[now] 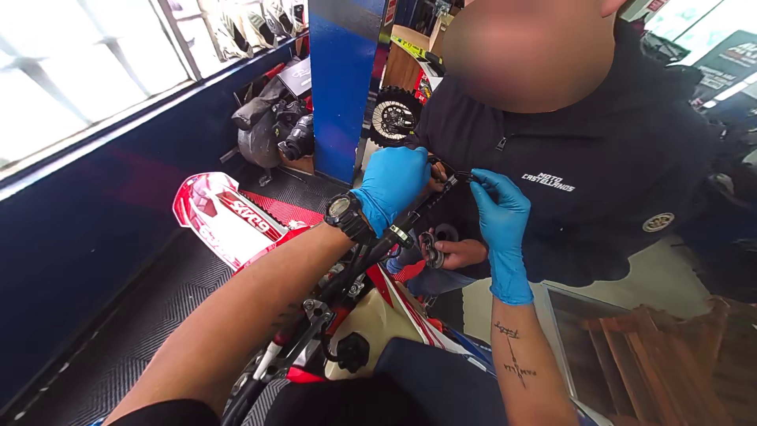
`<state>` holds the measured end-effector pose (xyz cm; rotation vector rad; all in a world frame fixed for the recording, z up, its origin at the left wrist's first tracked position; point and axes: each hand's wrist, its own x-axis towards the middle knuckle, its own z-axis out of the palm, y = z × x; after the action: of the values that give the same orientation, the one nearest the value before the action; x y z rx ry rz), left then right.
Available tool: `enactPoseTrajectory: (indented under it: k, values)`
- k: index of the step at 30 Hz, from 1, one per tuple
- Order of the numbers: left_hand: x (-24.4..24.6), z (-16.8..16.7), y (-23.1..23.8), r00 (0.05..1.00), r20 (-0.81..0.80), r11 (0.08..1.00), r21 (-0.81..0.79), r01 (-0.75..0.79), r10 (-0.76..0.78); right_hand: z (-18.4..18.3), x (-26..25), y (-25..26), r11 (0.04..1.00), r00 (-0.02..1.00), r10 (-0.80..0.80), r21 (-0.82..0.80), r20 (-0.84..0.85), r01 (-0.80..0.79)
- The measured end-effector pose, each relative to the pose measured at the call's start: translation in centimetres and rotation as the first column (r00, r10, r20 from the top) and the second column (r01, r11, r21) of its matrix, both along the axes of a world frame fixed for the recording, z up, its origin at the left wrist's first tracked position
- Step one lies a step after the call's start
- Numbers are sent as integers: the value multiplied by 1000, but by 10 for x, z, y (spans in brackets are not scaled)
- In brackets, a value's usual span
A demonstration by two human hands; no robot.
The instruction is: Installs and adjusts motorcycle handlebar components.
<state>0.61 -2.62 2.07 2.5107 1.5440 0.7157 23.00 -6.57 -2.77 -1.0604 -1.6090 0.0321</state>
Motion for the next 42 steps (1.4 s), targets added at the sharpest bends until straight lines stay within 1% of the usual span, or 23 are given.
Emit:
enactPoseTrajectory:
  k: [4, 6, 8, 11, 14, 16, 19, 21, 24, 29, 33, 36, 39, 41, 42]
  values:
    - [22, -1, 11, 999, -35, 998, -56, -9, 7, -15, 9, 20, 993, 995, -99, 61, -24, 101]
    - [30, -4, 16, 997, -78, 996, -81, -24, 18, -24, 12, 29, 989, 990, -138, 55, -31, 140]
    - [34, -7, 22, 994, -112, 988, -150, -33, 16, -32, 13, 37, 983, 984, -178, 32, -23, 178]
    - [37, -16, 33, 990, -138, 973, -225, -46, 15, -39, 10, 40, 971, 972, -236, -32, 0, 235]
    - [40, -20, 36, 989, -146, 972, -229, -50, 16, -43, 9, 40, 963, 968, -249, -107, 10, 249]
    - [41, -21, 36, 987, -158, 970, -237, -47, 9, -44, 9, 37, 951, 969, -248, -186, 20, 247]
    - [41, -23, 40, 986, -164, 963, -265, -52, 9, -39, 8, 34, 913, 960, -274, -299, 52, 277]
    - [39, -24, 41, 988, -156, 959, -279, -55, 11, -36, 6, 30, 891, 953, -290, -339, 83, 301]
    - [29, -23, 42, 992, -124, 955, -293, -40, 4, -39, -5, 20, 889, 945, -303, -322, 118, 326]
    - [-1, -35, 45, 998, -56, 948, -319, 15, -35, -60, -35, -2, 919, 939, -317, -204, 129, 338]
    - [-18, -41, 41, 997, 51, 942, -329, 68, -54, -79, -53, -17, 951, 961, -276, -146, -2, 273]
    - [-16, -40, 39, 996, 76, 935, -347, 70, -47, -81, -60, -19, 966, 954, -226, -168, -196, 195]
    - [-14, -40, 38, 994, 100, 935, -347, 80, -48, -75, -64, -18, 967, 885, -187, -239, -427, 89]
    - [-18, -41, 38, 994, 102, 933, -351, 84, -51, -70, -64, -15, 943, 809, -199, -334, -553, 4]
    - [-20, -41, 39, 994, 99, 929, -360, 85, -52, -67, -62, -13, 916, 762, -209, -396, -613, -67]
